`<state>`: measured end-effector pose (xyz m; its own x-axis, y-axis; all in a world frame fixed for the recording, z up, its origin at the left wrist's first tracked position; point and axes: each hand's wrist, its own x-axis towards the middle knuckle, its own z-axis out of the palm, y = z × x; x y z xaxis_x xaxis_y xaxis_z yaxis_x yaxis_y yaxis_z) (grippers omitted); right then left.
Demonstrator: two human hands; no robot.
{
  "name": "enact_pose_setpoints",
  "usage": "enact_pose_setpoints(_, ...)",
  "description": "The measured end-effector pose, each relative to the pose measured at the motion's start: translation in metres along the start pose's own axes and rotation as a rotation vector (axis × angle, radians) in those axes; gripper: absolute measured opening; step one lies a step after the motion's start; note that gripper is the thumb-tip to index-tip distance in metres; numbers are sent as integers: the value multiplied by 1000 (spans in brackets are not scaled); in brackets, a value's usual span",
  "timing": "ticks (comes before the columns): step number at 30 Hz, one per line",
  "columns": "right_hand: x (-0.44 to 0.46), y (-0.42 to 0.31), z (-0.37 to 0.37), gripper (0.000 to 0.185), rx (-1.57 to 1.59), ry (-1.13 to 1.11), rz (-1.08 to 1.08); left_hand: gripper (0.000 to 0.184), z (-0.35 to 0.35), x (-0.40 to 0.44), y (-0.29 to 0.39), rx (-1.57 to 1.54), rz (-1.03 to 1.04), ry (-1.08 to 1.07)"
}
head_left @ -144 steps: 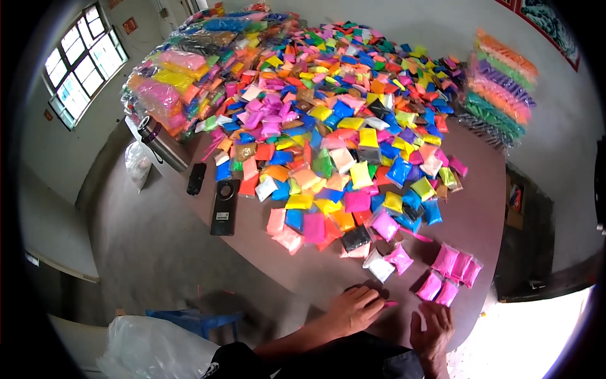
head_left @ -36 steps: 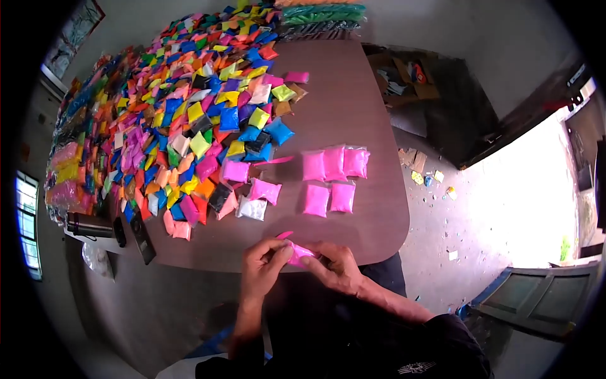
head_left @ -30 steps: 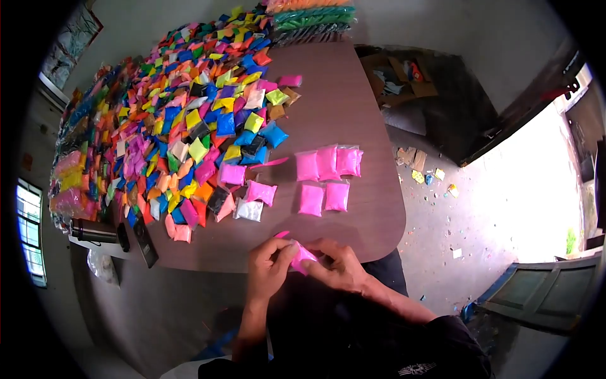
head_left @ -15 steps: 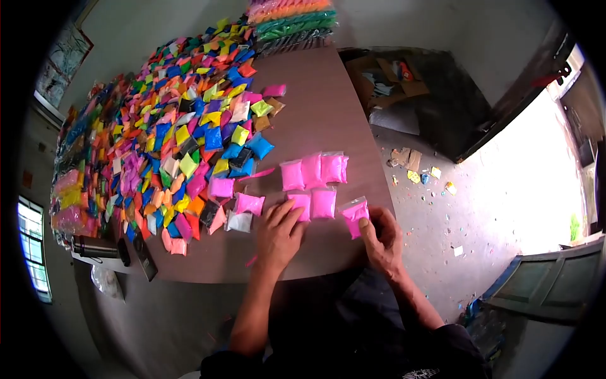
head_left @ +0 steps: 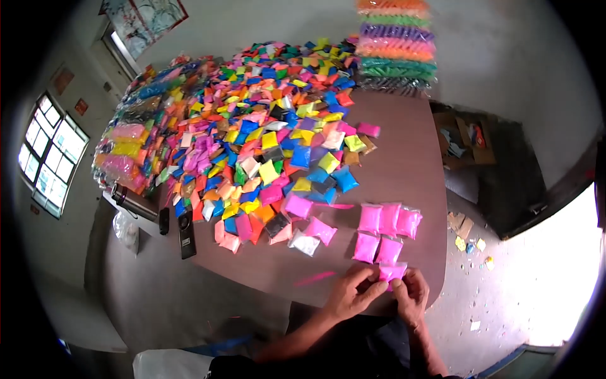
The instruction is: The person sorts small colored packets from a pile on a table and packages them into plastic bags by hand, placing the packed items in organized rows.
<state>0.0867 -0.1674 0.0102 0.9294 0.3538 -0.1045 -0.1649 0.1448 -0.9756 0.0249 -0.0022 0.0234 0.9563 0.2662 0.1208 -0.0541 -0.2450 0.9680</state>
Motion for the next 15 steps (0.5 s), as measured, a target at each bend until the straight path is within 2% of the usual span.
enact_pose_setpoints(2,-2,8,3,12,-45,-39,-6,26,5,-6,-12,51,-85,3)
enact_pose_setpoints(3,-4,11,-2,20,-106,-83,8,26,6,-6,-12,50,-77,12)
enact_pose_setpoints(6,-4,8,-2,22,-112,-110,-32,21,8,-8,-13,81,19,70)
enact_pose_setpoints(8,-2,-2,7,16,-100,-71,-66,17,9,-9,-20,145,195,99)
enact_pose_setpoints(10,-3,4,4,19,-141,-98,-72,18,12,-9,-20,138,204,116)
enact_pose_setpoints(13,-5,6,13,24,-134,12,-159,22,11,-11,-12,53,127,79)
enact_pose_setpoints(15,-4,14,7,25,-116,45,-172,35,12,-13,-13,85,34,12)
